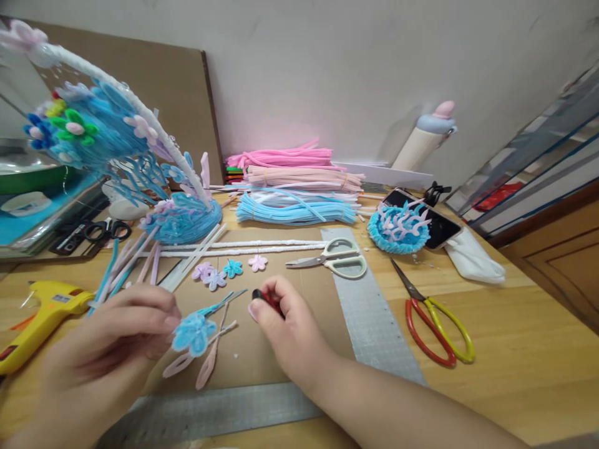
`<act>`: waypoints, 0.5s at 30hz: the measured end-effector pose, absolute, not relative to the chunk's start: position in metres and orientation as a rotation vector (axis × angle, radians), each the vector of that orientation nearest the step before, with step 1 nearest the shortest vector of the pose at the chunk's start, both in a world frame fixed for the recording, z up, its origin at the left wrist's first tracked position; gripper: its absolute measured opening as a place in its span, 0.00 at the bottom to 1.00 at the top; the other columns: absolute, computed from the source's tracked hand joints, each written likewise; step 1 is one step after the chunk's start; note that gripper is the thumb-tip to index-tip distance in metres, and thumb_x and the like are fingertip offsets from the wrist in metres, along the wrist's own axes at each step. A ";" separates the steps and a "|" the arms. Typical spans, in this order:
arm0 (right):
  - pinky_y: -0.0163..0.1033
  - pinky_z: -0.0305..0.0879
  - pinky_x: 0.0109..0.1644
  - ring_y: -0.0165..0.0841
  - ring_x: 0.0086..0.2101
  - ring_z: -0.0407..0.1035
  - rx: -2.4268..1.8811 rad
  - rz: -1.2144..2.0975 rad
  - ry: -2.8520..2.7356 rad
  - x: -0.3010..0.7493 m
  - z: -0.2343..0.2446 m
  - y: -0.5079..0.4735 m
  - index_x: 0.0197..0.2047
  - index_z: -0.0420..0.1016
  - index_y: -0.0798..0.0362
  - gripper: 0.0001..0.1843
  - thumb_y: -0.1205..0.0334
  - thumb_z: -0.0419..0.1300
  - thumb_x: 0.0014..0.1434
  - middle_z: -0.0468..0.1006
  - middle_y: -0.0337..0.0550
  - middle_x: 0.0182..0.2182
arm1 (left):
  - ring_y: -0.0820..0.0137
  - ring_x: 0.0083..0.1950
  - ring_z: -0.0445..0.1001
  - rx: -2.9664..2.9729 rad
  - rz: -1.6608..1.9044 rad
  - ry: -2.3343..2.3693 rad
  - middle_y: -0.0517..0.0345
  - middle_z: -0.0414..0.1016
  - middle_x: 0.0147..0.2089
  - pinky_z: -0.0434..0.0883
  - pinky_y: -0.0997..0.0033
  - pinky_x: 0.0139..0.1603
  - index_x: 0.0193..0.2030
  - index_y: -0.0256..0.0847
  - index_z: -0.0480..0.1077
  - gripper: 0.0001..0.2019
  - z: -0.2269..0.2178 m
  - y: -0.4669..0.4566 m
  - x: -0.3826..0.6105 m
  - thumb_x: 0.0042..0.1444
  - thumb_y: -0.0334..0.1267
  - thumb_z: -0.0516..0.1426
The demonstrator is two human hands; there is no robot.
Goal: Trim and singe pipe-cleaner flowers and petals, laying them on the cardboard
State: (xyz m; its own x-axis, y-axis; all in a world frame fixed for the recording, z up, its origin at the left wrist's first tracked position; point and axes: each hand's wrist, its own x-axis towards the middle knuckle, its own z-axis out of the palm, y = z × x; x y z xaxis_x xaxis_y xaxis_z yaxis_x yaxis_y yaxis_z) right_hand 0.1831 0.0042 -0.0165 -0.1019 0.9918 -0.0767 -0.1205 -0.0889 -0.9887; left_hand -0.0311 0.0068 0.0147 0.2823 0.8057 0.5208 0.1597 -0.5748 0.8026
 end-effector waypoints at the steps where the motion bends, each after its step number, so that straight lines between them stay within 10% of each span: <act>1: 0.31 0.50 0.23 0.26 0.24 0.53 -1.114 1.414 -1.083 0.184 -0.018 0.005 0.33 0.64 0.49 0.10 0.52 0.57 0.60 0.62 0.31 0.25 | 0.75 0.40 0.74 2.180 1.330 0.886 0.61 0.74 0.39 0.72 0.79 0.40 0.42 0.44 0.77 0.20 0.017 0.005 -0.034 0.52 0.14 0.58; 15: 0.29 0.49 0.21 0.26 0.25 0.54 -0.935 1.174 -0.633 0.194 -0.012 0.026 0.36 0.66 0.48 0.20 0.40 0.60 0.58 0.63 0.31 0.26 | 0.66 0.34 0.73 2.810 0.797 1.076 0.56 0.78 0.33 0.71 0.65 0.34 0.35 0.40 0.72 0.08 0.001 0.011 0.006 0.64 0.28 0.54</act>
State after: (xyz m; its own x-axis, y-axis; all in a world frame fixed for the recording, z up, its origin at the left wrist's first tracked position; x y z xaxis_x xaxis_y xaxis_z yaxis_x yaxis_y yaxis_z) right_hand 0.1944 0.0256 -0.0122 0.2905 0.9556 -0.0501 -0.4837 0.1015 -0.8693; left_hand 0.0059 0.0112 0.0008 0.6301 0.6314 0.4520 0.6165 -0.7607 0.2031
